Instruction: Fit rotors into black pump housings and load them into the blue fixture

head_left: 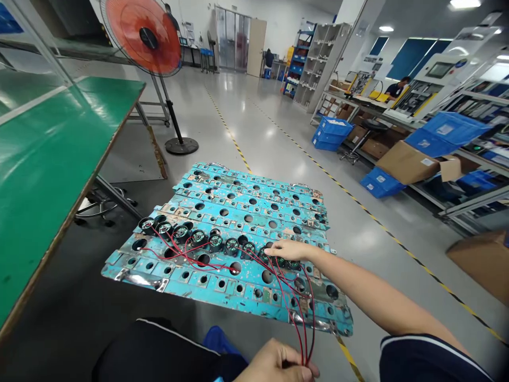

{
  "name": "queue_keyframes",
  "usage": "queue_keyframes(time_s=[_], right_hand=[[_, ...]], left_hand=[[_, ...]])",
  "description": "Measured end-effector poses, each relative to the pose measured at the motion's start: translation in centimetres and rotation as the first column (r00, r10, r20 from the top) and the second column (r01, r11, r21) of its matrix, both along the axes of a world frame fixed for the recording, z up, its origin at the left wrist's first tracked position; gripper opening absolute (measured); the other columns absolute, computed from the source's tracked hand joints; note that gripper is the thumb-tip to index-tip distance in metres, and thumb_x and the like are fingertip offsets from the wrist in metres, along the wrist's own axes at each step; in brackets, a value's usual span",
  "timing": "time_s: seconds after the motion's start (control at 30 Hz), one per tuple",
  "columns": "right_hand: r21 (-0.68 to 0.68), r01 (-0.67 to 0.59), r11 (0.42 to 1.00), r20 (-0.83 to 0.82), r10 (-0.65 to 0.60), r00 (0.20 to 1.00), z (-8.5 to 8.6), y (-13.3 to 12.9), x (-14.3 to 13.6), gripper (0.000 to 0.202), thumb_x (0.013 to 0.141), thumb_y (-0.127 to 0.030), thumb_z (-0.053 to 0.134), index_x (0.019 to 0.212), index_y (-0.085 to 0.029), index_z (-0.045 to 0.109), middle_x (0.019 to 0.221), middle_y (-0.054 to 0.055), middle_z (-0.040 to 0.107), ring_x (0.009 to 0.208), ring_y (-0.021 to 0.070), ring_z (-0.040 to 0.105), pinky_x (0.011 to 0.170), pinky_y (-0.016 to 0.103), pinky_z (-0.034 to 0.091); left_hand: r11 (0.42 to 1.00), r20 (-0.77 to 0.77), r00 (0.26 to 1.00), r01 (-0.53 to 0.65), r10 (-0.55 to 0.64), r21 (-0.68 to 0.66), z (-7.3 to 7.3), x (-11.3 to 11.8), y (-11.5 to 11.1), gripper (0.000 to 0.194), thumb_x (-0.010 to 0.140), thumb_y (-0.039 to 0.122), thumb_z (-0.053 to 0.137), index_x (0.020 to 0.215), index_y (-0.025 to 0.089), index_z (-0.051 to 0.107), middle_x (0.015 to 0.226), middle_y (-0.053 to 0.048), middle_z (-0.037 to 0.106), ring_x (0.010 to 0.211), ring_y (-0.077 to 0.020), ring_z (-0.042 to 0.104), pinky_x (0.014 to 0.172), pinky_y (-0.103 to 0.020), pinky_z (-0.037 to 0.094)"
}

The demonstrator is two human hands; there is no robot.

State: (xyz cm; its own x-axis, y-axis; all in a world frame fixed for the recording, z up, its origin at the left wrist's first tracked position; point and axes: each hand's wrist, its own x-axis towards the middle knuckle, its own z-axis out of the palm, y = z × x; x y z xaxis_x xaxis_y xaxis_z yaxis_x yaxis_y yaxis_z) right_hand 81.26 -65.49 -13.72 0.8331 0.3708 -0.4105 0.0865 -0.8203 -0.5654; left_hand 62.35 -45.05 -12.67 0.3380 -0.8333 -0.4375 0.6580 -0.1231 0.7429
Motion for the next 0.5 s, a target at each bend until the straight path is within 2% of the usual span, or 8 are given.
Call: queue_keyframes(time_s=[0.13, 0.3, 0.4, 0.47, 0.5], right_hand=[[0.022, 0.003, 1.000, -0.083, -0.001, 0.997, 0.0, -0.7, -0.3, 0.067, 0.081, -0.081, 0.051, 0.101, -0.022, 0.074, 0.092, 0.007, 0.073, 0.076, 0.0218, 0.067, 0.068, 0.036, 0.055], [0.113, 0.097, 0.989, 0.005, -0.098, 0.995, -0.7, -1.1, -0.6, 0.061, 0.092, -0.073, 0.039, 0.098, -0.023, 0.073, 0.098, 0.006, 0.072, 0.093, 0.0248, 0.067, 0.086, 0.041, 0.053], [0.184, 0.233, 0.955, 0.132, -0.259, 0.957, -0.2, -2.2, -1.7, 0.062, 0.100, -0.066, 0.026, 0.104, -0.022, 0.070, 0.107, 0.008, 0.070, 0.106, 0.0258, 0.063, 0.096, 0.043, 0.048], [0.229, 0.328, 0.917, 0.209, -0.375, 0.903, 0.7, -3.0, -3.5, 0.059, 0.102, -0.060, 0.023, 0.110, -0.021, 0.066, 0.112, 0.010, 0.068, 0.109, 0.0260, 0.062, 0.097, 0.043, 0.047], [0.251, 0.370, 0.894, 0.245, -0.428, 0.870, 1.2, -3.3, -4.8, 0.055, 0.102, -0.058, 0.025, 0.111, -0.021, 0.065, 0.112, 0.010, 0.068, 0.107, 0.0258, 0.062, 0.096, 0.042, 0.047]], left_hand=[[1.000, -0.043, 0.999, -0.006, 0.007, 0.026, -0.7, -0.2, -0.3, 0.072, 0.064, 0.077, 0.073, 0.100, 0.015, 0.080, 0.078, -0.006, 0.071, 0.066, -0.0128, 0.053, 0.068, -0.025, 0.042], [0.992, 0.040, 0.999, -0.014, 0.009, 0.126, -2.7, -0.6, 0.5, 0.078, 0.068, 0.079, 0.067, 0.107, 0.012, 0.078, 0.085, -0.010, 0.075, 0.068, -0.0154, 0.060, 0.068, -0.026, 0.044], [0.982, 0.191, 0.982, -0.031, -0.005, 0.188, -3.5, -0.1, 2.9, 0.070, 0.078, 0.076, 0.059, 0.103, 0.013, 0.079, 0.080, -0.008, 0.074, 0.067, -0.0162, 0.062, 0.065, -0.026, 0.046], [0.958, 0.378, 0.925, -0.070, -0.043, 0.278, -3.5, 0.9, 5.4, 0.060, 0.087, 0.068, 0.053, 0.095, 0.015, 0.080, 0.076, -0.007, 0.073, 0.070, -0.0186, 0.065, 0.066, -0.026, 0.048], [0.937, 0.487, 0.871, -0.111, -0.068, 0.330, -3.4, 1.8, 6.8, 0.054, 0.091, 0.062, 0.051, 0.094, 0.017, 0.081, 0.078, -0.007, 0.074, 0.074, -0.0201, 0.067, 0.070, -0.027, 0.049]])
